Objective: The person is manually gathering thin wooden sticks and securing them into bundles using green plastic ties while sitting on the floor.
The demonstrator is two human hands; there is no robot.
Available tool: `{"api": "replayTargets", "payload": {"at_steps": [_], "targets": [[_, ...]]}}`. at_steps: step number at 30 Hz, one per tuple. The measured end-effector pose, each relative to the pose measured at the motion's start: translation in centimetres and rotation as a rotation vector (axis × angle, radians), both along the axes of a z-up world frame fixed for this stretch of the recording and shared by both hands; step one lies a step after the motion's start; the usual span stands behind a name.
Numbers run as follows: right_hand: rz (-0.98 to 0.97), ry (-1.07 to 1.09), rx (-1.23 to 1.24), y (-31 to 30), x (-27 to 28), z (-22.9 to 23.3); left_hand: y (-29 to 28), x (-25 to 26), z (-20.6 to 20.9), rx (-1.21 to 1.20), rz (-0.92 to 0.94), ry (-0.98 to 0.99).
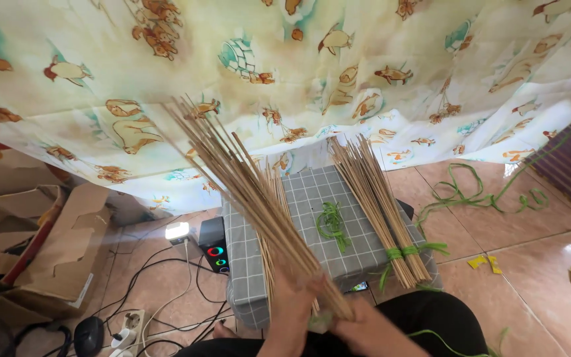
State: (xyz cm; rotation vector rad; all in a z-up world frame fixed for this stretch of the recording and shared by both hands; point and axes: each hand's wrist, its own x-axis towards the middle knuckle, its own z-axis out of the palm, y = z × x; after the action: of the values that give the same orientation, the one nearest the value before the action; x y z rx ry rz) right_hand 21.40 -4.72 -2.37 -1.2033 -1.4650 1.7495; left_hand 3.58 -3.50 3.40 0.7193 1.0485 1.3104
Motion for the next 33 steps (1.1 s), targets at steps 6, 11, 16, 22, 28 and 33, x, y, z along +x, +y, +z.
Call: {"api": "replayTargets", "payload": {"at_steps": [6,11,16,22,28,33], "targets": [[-0.106,-0.92,0.239,1.1,2.6,5.2,-1.6,-2.2,10.1,0.941,0.081,1.124],[0.021,-1.002,0.569,-0.1,0.8,5.9,1.9,0.2,9.3,0.811,-0.815,1.841],[0.144,-0.894,0.622,0.1,2.9,10.3,2.7,-1.0,8.9,0.399,-1.209,1.743],[0.026,-0.069,0.517,1.1,7.1,8.8,1.7,-4.7,10.4,0.118,-1.057,1.418],[-0.191,0.042,0.218,-0.1,2.7,7.4,0.3,-3.4,10.4,0.0,-1.119,0.944],[-0.424,0.289,0.15,-1.7,-0.9,5.8,0.2,-2.9,10.2,-0.189,-1.069,0.673]]}}
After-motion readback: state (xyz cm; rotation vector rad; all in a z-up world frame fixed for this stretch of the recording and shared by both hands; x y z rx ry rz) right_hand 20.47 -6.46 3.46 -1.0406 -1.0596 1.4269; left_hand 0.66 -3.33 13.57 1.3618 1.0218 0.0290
